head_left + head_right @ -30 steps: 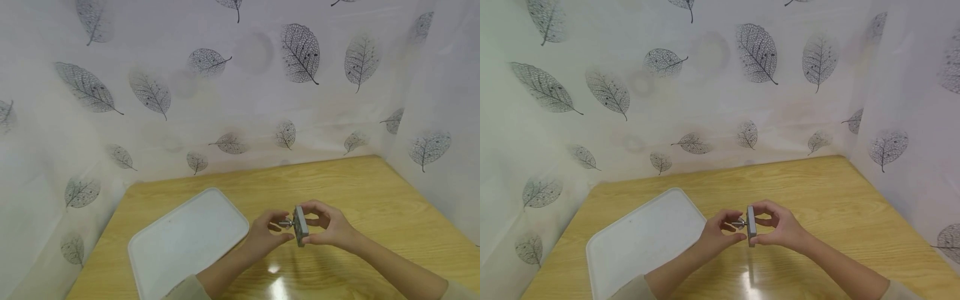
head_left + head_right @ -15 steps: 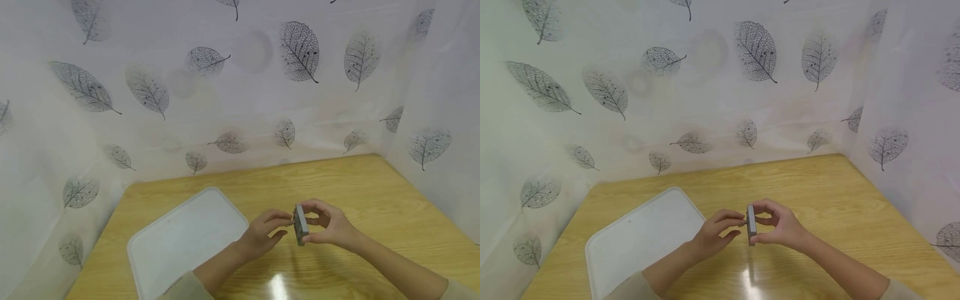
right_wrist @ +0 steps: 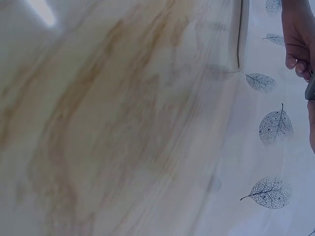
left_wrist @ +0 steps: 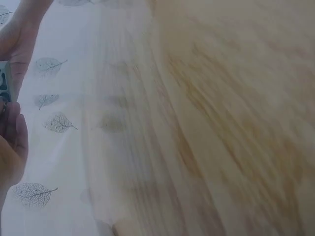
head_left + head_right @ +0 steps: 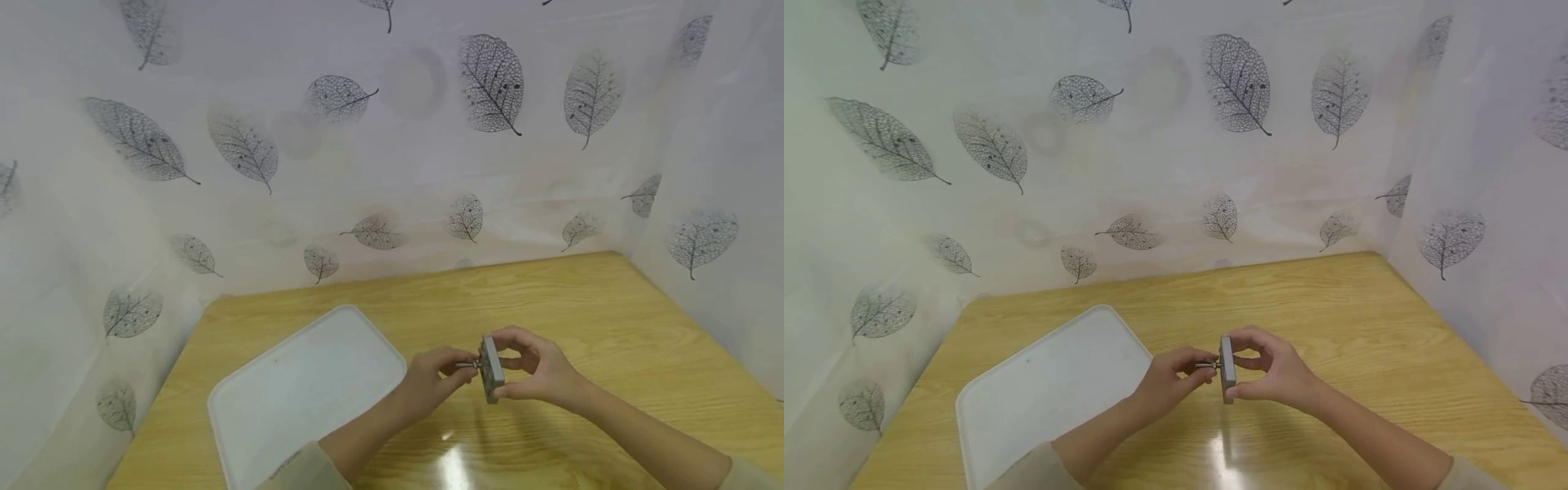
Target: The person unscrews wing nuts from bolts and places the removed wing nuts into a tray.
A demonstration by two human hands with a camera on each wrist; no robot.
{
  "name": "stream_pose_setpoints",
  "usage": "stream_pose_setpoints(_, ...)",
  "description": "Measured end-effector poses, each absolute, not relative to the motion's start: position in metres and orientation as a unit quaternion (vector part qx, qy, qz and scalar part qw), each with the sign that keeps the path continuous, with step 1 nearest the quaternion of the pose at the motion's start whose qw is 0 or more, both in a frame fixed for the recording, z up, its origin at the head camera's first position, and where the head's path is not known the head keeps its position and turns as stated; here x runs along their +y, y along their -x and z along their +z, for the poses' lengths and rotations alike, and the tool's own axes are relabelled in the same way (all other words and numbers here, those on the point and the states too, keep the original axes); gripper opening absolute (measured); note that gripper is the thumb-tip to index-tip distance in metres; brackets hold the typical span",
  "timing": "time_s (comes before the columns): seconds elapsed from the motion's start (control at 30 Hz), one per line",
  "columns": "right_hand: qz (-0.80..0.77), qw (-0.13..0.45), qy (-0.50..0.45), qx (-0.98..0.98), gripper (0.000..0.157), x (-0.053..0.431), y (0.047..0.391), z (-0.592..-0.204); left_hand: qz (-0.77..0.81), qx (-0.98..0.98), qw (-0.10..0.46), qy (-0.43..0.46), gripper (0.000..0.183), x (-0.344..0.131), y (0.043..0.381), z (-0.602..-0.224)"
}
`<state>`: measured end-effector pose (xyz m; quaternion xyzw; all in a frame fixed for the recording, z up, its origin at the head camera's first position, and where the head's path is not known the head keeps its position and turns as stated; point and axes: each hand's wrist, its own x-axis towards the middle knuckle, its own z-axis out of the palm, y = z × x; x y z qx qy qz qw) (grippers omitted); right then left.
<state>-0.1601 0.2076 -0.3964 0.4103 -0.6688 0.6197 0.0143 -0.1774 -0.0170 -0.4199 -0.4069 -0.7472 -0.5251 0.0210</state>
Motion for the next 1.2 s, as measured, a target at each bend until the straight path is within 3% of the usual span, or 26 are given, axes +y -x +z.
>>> stream_pose_setpoints(0.07,0.621,0.015,-0.409,-0.669,0.061,0.208,0.160,-0.396,-0.581,-0.738,-0.061,0.337,0.022,-0.015,0.175,-0.419)
stream_pose_setpoints(0.17,0.622,0.012,-0.401,-0.673,0.062,0.209,0.161,-0.396,-0.637,-0.713,-0.135,0.260,0.024,-0.013,0.173,-0.416)
stream_pose_setpoints(0.37,0.621,0.007,-0.390,-0.680,0.063,0.209,0.161,-0.395,-0.631,-0.727,-0.155,0.224,0.041,-0.014,0.171,-0.412)
stream_pose_setpoints(0.43,0.620,0.011,-0.397,-0.676,0.062,0.210,0.161,-0.396,-0.606,-0.745,-0.133,0.244,0.051,-0.015,0.170,-0.413)
stream_pose_setpoints(0.53,0.624,0.008,-0.400,-0.671,0.061,0.210,0.161,-0.397,-0.569,-0.760,-0.056,0.308,0.061,-0.017,0.170,-0.417)
stream_pose_setpoints(0.67,0.626,0.008,-0.402,-0.668,0.061,0.209,0.161,-0.396,-0.532,-0.738,0.076,0.409,0.058,-0.019,0.174,-0.421)
stream_pose_setpoints(0.77,0.623,0.010,-0.400,-0.672,0.061,0.209,0.161,-0.395,-0.507,-0.716,0.144,0.458,0.051,-0.019,0.177,-0.420)
stream_pose_setpoints(0.87,0.623,0.007,-0.389,-0.679,0.062,0.209,0.160,-0.394,-0.498,-0.703,0.170,0.479,0.045,-0.018,0.171,-0.407)
stream_pose_setpoints(1.2,0.613,0.014,-0.388,-0.688,0.063,0.209,0.159,-0.395,-0.483,-0.693,0.199,0.498,0.037,-0.015,0.179,-0.421)
